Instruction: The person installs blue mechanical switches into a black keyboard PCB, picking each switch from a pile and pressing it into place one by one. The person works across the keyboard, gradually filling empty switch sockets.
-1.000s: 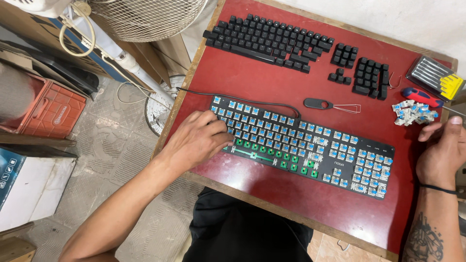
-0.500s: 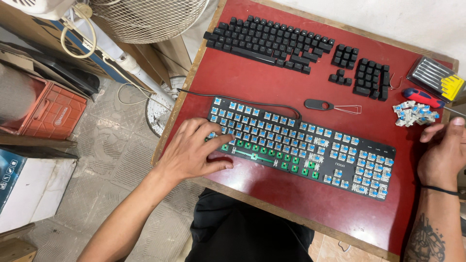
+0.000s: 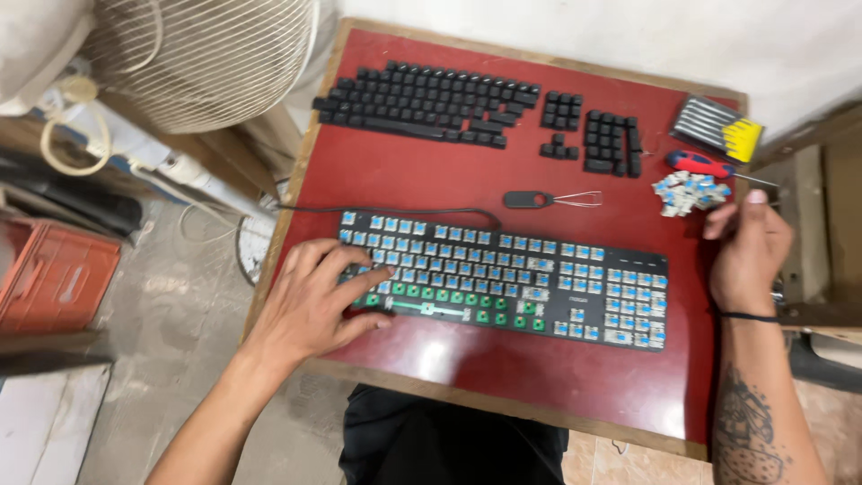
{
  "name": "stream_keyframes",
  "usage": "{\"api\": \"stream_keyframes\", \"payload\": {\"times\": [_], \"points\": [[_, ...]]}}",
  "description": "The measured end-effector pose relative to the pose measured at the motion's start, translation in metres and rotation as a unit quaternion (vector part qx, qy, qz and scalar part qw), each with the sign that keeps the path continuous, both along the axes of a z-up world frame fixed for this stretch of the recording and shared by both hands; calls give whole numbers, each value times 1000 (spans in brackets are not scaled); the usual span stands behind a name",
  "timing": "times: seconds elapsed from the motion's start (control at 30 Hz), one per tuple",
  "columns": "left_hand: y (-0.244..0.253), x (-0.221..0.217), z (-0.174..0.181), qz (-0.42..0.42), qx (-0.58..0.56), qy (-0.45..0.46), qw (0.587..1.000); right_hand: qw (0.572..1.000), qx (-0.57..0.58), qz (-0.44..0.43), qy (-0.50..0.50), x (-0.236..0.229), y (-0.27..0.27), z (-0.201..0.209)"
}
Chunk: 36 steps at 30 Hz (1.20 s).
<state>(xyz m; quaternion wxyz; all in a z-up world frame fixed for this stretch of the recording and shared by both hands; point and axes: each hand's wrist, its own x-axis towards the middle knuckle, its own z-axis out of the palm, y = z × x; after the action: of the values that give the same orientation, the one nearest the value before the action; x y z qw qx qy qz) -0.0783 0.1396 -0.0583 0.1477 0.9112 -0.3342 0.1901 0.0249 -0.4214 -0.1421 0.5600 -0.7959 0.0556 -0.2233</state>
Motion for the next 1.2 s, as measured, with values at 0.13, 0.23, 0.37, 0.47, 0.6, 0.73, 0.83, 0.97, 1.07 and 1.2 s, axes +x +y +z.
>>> {"api": "stream_keyframes", "payload": {"times": [0.13, 0.23, 0.37, 0.47, 0.6, 0.73, 0.83, 0.97, 1.07, 1.2], "points": [[-23, 19, 3, -37, -5, -10, 999, 1000, 2, -23, -6, -3, 10, 18], [-44, 34, 10, -63, -2, -26, 998, 1000, 13, -21, 0, -4, 17, 27], [-79, 58, 12, -98, -4, -31, 995, 999, 38, -8, 0, -3, 16, 26], [-112, 75, 22, -122, -14, -36, 992, 998, 59, -1, -5, 0, 16, 25], [-158, 97, 34, -156, -26, -24, 987, 998, 67, 10, -4, 2, 15, 24], [-200, 124, 23, -175, -30, -6, 984, 998, 69, 7, 0, 2, 14, 24], [-232, 139, 24, -176, -24, 12, 984, 997, 77, 13, 2, 2, 15, 26], [-272, 172, 0, -165, 13, 24, 986, 997, 78, 22, 0, 3, 14, 28], [-298, 198, -22, -157, 56, 36, 985, 997, 77, 25, -2, 3, 13, 29], [-326, 219, -32, -152, 109, 38, 982, 996, 76, 35, -5, 3, 12, 29]]}}
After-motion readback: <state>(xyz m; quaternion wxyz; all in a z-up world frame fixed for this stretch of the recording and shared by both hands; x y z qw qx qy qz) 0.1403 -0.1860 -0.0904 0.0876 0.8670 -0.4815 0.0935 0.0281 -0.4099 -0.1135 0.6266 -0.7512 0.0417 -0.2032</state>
